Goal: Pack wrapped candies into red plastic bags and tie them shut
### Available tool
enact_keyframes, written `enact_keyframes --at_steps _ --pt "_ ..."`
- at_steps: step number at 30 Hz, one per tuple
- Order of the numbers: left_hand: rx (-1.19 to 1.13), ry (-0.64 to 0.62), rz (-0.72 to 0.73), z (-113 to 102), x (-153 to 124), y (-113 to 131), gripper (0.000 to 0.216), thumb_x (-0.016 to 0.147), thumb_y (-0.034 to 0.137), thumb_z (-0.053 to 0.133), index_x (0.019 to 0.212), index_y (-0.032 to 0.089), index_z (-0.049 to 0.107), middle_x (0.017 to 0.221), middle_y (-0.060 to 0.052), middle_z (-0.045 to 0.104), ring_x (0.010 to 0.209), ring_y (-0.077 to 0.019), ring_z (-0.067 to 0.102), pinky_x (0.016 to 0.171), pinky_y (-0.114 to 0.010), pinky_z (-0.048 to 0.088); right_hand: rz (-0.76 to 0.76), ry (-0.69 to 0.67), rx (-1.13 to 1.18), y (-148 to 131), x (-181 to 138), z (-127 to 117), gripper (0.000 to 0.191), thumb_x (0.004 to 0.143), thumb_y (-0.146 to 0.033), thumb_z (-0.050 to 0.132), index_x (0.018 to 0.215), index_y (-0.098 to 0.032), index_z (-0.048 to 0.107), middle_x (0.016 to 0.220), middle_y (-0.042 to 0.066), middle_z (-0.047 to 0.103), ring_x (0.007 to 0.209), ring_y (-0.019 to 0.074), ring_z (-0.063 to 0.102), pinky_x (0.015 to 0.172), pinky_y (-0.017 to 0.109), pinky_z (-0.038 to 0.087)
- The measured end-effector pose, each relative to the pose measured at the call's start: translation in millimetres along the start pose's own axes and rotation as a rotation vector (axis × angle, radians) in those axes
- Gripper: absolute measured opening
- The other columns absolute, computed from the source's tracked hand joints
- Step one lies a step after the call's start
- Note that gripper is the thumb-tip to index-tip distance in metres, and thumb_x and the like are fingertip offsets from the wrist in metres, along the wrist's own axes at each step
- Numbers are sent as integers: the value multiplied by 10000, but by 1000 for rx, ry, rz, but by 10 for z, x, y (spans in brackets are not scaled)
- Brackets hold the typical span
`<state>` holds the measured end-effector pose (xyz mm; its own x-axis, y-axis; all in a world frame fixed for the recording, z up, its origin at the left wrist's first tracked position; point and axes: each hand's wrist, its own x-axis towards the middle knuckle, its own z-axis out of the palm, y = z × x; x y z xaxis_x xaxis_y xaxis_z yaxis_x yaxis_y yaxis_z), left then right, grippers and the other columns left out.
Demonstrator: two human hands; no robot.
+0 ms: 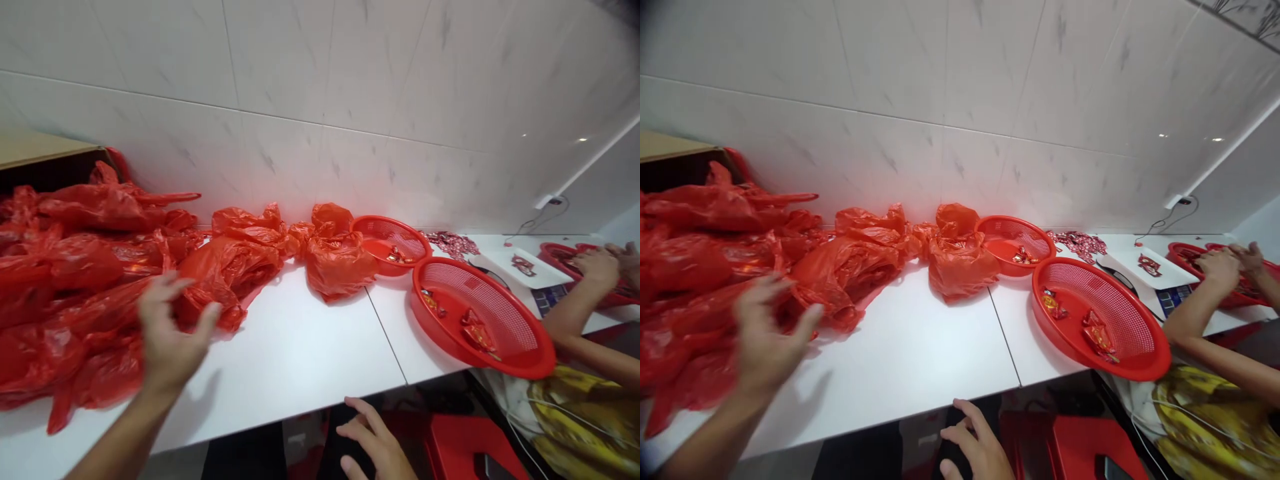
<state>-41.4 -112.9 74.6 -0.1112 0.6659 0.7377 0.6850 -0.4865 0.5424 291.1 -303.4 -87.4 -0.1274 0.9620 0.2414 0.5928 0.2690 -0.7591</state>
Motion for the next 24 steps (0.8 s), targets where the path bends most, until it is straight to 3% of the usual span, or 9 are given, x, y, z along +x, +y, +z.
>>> enact_keyframes --at_steps 4,7,9,12,16,18,20,22,24 --pt "-55 -524 152 750 -293 -120 283 981 375 605 1230 252 661 1483 -102 596 1418 -316 544 1179 -554 480 -20 105 -203 37 62 -200 291 945 -348 676 1220 -320 765 1518 99 602 1305 302 667 1026 397 611" --pt "-73 -718 216 1143 -469 -11 329 986 331 594 1303 262 642 1545 -104 552 1428 -291 543 1163 -508 509 -44 172 -297 94 124 -329 335 961 -391 667 1278 -311 741 1595 102 523 1425 338 565 1081 447 578" --pt "-67 -754 240 1372 -402 65 354 978 306 598 1325 244 634 1551 -114 545 1441 -285 531 1186 -497 489 -56 191 -334 144 158 -322 465 940 -480 687 1373 -311 693 1669 107 418 1519 404 424 1138 567 508" --pt "37 -707 171 1731 -20 119 443 938 221 619 1380 200 605 1585 -130 512 1486 -285 479 1239 -469 426 -63 90 -400 223 196 -168 795 857 -635 732 1567 -353 508 1739 117 257 1569 503 246 1156 786 323" --pt "178 -608 -38 2185 681 64 648 912 133 596 1544 194 465 1698 -166 331 1463 -336 506 1162 -454 485 10 -54 -488 273 244 37 973 792 -676 782 1632 -448 347 1767 88 133 1582 540 133 1143 870 151" --pt "195 -636 -86 2354 944 18 673 873 130 648 1524 207 496 1653 -182 408 1383 -346 582 1097 -430 517 51 -97 -475 255 274 50 993 781 -653 808 1632 -471 330 1771 70 112 1584 545 111 1147 869 117" --pt "201 -692 -105 2473 1085 -17 602 832 157 710 1422 194 596 1513 -183 578 1273 -325 654 1035 -384 534 76 -129 -440 217 305 21 1022 756 -601 852 1628 -480 332 1771 61 103 1581 553 101 1147 871 98" --pt "211 -737 -117 2542 1103 -36 467 807 198 750 1267 158 686 1289 -173 720 1147 -303 702 972 -349 544 102 -137 -415 175 328 -14 1048 728 -522 895 1620 -487 346 1770 54 97 1582 552 96 1149 871 82" --pt "230 -738 -133 2556 1035 -38 361 800 210 759 1151 132 723 1132 -165 764 1073 -298 717 943 -344 545 122 -129 -399 146 343 -31 1047 720 -468 909 1612 -494 361 1769 45 97 1585 543 95 1154 867 72"
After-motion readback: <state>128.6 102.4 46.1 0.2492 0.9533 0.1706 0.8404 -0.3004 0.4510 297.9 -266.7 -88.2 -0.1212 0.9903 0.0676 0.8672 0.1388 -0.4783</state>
